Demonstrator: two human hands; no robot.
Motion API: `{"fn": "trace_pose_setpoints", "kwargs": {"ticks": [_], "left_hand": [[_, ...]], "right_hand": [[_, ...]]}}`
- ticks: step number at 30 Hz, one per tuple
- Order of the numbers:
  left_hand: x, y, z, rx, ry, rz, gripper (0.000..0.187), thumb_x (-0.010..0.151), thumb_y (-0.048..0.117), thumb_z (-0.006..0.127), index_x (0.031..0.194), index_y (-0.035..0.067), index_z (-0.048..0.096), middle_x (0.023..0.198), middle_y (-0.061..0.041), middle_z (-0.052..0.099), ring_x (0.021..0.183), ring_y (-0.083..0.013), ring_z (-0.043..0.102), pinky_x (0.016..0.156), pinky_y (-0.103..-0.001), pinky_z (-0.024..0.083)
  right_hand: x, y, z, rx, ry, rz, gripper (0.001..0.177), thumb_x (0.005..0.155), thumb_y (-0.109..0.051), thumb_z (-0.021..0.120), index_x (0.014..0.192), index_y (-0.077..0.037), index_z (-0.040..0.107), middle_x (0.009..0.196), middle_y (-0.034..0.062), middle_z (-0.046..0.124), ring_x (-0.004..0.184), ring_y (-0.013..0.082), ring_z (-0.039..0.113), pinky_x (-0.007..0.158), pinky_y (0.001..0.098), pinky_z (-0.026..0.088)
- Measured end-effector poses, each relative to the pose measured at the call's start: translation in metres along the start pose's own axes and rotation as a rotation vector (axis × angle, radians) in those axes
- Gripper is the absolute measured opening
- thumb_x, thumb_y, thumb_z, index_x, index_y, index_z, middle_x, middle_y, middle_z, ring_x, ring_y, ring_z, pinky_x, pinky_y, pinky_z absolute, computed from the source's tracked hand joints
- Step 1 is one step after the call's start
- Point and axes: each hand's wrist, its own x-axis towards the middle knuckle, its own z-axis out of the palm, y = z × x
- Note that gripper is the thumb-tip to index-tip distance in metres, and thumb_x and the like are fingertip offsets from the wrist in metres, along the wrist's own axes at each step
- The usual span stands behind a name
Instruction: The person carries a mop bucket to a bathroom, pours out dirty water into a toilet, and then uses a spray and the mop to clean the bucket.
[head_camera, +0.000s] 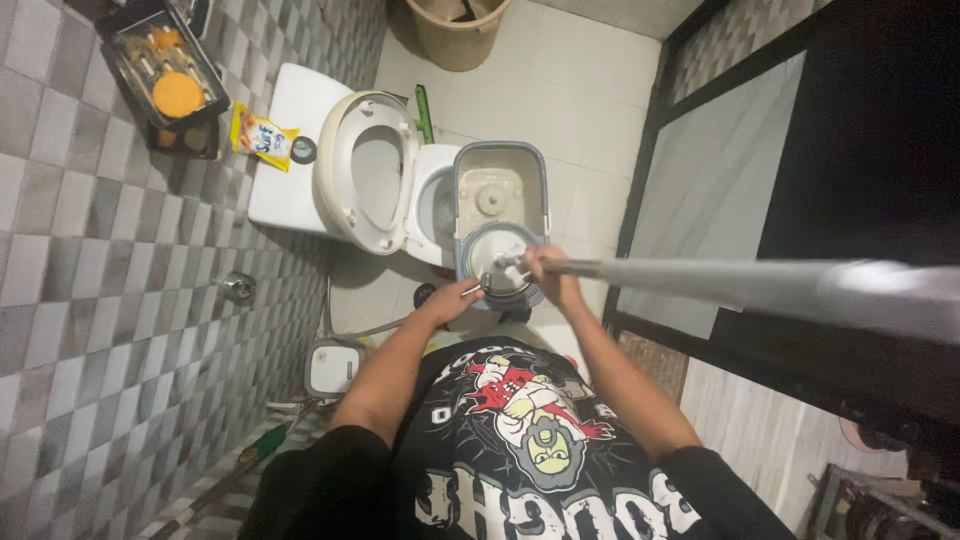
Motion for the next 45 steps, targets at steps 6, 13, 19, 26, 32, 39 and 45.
{"fn": "trace_pose_setpoints", "kwargs": {"ticks": [6,13,19,26,32,39,45], "left_hand": [[0.000,-0.008,0.007,-0.025,0.012,0.040,0.060,0.096,0.051,0.059,0.144,0.016,0.055,0.143,-0.015,0.060,0.132,-0.0337,0.056,0.109,-0.042,0.043],[0.003,-0.004,0.007,0.010,-0.010,0.017,0.058,0.097,0.050,0.058,0.145,0.017,0.056,0.142,-0.017,0.061,0.132,-0.0340,0.057,0.110,-0.041,0.043],[-0.009,0.025,-0.011,-0.030,0.058,0.146,0.057,0.098,0.052,0.060,0.141,0.014,0.057,0.143,-0.018,0.062,0.132,-0.0348,0.059,0.108,-0.041,0.046],[-0.032,0.029,-0.015,-0.005,-0.016,-0.054,0.055,0.096,0.051,0.058,0.144,0.024,0.057,0.136,-0.017,0.065,0.126,-0.0356,0.062,0.104,-0.043,0.048],[-0.017,-0.001,0.000,0.039,-0.002,0.014,0.052,0.098,0.051,0.056,0.141,0.024,0.061,0.132,-0.015,0.069,0.123,-0.0361,0.064,0.103,-0.044,0.050],[-0.019,0.011,-0.003,-0.005,-0.011,-0.041,0.054,0.096,0.051,0.058,0.143,0.023,0.056,0.136,-0.015,0.064,0.127,-0.0352,0.060,0.104,-0.044,0.046],[-0.031,0.035,-0.011,0.011,-0.017,-0.114,0.049,0.095,0.050,0.057,0.138,0.027,0.060,0.130,-0.014,0.068,0.119,-0.0362,0.064,0.099,-0.044,0.049]], "right_hand": [[-0.048,-0.096,-0.050,-0.257,0.152,-0.200,0.039,0.107,-0.025,0.050,0.081,-0.002,0.067,0.111,0.0143,0.071,0.066,0.0147,0.071,0.055,0.0290,0.055],[-0.040,-0.026,-0.032,-0.074,0.207,-0.454,0.031,0.105,-0.018,0.062,0.078,-0.004,0.055,0.102,0.0168,0.066,0.102,0.0230,0.069,0.070,0.0330,0.058],[-0.017,0.067,-0.011,-0.099,0.119,-0.466,0.026,0.104,-0.017,0.063,0.082,-0.004,0.055,0.114,0.0182,0.070,0.105,0.0223,0.065,0.087,0.0335,0.055],[-0.016,0.066,0.009,0.140,0.100,-0.316,0.021,0.106,-0.016,0.061,0.096,0.002,0.064,0.120,0.0177,0.067,0.099,0.0215,0.064,0.086,0.0333,0.055],[-0.062,-0.029,-0.037,0.425,0.027,-0.043,0.027,0.107,-0.023,0.053,0.113,0.000,0.064,0.122,0.0174,0.068,0.104,0.0276,0.068,0.094,0.0421,0.061],[-0.109,-0.063,-0.066,0.498,0.017,-0.174,0.027,0.109,-0.023,0.054,0.104,0.003,0.060,0.129,0.0166,0.061,0.117,0.0263,0.067,0.094,0.0474,0.058],[-0.064,0.009,-0.043,0.386,0.046,-0.104,0.032,0.108,-0.025,0.054,0.104,0.004,0.065,0.121,0.0150,0.065,0.106,0.0231,0.066,0.092,0.0445,0.064]]}}
